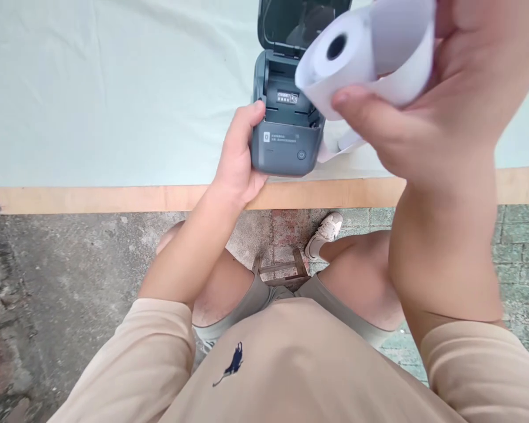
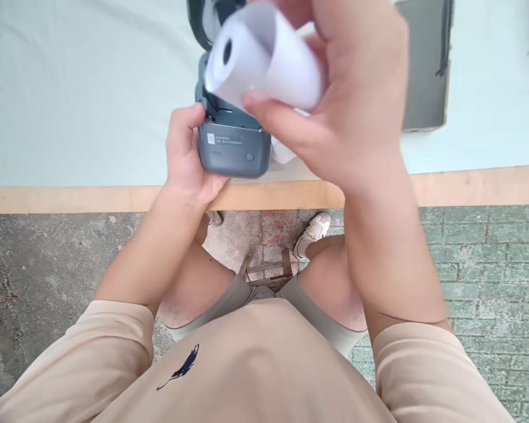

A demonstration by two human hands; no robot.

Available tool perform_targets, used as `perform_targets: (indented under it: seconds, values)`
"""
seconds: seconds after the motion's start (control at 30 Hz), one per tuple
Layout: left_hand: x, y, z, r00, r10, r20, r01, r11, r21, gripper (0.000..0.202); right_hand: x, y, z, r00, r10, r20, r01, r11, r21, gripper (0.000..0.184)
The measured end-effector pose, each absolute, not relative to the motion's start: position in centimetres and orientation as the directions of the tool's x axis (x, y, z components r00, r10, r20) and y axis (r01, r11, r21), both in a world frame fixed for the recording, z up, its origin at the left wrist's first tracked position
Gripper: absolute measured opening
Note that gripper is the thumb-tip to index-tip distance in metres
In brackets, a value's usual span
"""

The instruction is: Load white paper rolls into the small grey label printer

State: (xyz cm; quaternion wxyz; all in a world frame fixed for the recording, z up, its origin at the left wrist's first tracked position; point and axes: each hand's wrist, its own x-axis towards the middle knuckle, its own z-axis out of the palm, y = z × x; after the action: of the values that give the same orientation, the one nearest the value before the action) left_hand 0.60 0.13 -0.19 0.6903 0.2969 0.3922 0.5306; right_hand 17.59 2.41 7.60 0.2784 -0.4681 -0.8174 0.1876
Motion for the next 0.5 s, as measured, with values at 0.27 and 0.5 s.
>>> perform_targets:
  seconds: [0.27,0.5]
  values:
    - [1.1,-0.5,0.8,0.084,0.961,-0.263,-0.477,0.271,0.836,0.028,15.0,2.6,7.5,-0.506,0.82,0.267,0.79,0.565,-0.237,0.023]
    - [0.8,-0.4,0.3,0.095,0.959,-0.267,-0.507,0.277,0.817,0.027,14.4,2.8,6.7,-0.486,0.859,0.161,0.821,0.512,-0.251,0.024]
